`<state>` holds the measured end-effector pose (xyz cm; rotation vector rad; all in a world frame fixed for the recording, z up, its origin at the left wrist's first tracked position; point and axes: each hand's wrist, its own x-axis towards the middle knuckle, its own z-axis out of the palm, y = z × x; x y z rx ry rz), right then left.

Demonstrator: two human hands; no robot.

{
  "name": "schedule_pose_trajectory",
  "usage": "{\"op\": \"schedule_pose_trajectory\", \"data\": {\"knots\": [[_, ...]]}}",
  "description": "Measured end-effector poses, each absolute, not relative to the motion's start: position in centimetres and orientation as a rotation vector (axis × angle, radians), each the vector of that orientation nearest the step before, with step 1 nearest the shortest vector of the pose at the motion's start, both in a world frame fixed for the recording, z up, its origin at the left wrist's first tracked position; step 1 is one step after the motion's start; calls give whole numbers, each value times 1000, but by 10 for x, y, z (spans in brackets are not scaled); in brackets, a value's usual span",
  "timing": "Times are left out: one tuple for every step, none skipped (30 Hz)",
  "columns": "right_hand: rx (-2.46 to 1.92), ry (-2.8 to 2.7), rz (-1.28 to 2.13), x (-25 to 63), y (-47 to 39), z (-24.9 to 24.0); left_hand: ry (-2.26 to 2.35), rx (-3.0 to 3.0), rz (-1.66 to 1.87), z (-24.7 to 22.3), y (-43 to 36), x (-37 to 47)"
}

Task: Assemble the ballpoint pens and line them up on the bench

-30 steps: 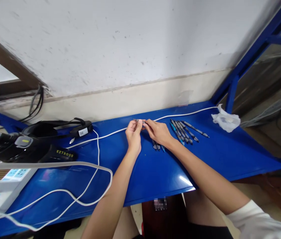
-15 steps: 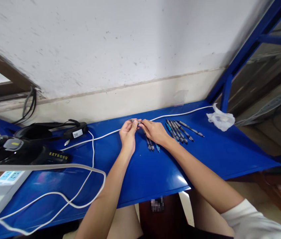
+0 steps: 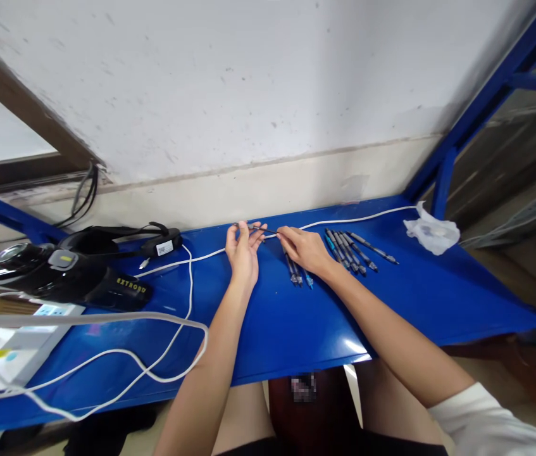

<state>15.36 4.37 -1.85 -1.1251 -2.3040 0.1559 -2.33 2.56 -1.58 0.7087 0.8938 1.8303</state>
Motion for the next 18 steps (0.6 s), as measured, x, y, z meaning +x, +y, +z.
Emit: {"op": "schedule_pose_trajectory", "data": {"knots": [[-1132, -2301, 158, 154, 44, -19, 898, 711, 1833, -16, 25, -23], [-1134, -2300, 162, 154, 44, -19, 899, 713, 1836, -16, 25, -22], [-1133, -2300, 167, 155, 45, -19, 898, 713, 1841, -16, 25, -22], [-1131, -2300, 173, 155, 45, -19, 896, 711, 1847, -16, 25, -22], [-1128, -2300, 179, 155, 45, -19, 896, 710, 1851, -16, 25, -22], [-1128, -2298, 182, 155, 45, -19, 898, 712, 1853, -16, 25, -22], [-1131, -2295, 184, 155, 45, -18, 902, 716, 1853, -16, 25, -23], [-1135, -2293, 185, 155, 44, -18, 907, 725, 1850, -17, 25, -22], [-1141, -2291, 186, 155, 44, -18, 910, 736, 1843, -17, 25, -22], [-1145, -2289, 187, 155, 44, -17, 907, 749, 1833, -17, 25, -22], [-1146, -2287, 191, 155, 44, -17, 902, 762, 1819, -17, 24, -21], [-1144, -2286, 197, 155, 43, -17, 894, 777, 1799, -17, 23, -19], [-1139, -2285, 205, 155, 43, -17, 886, 793, 1776, -17, 23, -18], [-1133, -2284, 216, 154, 43, -17, 877, 810, 1752, -18, 22, -16], [-1125, -2281, 225, 154, 43, -18, 869, 825, 1731, -18, 21, -14], [-1118, -2275, 232, 154, 43, -18, 861, 837, 1716, -18, 21, -12], [-1111, -2269, 236, 154, 43, -19, 855, 843, 1707, -19, 20, -10], [-1107, -2260, 238, 154, 43, -19, 851, 844, 1706, -19, 20, -9]]}}
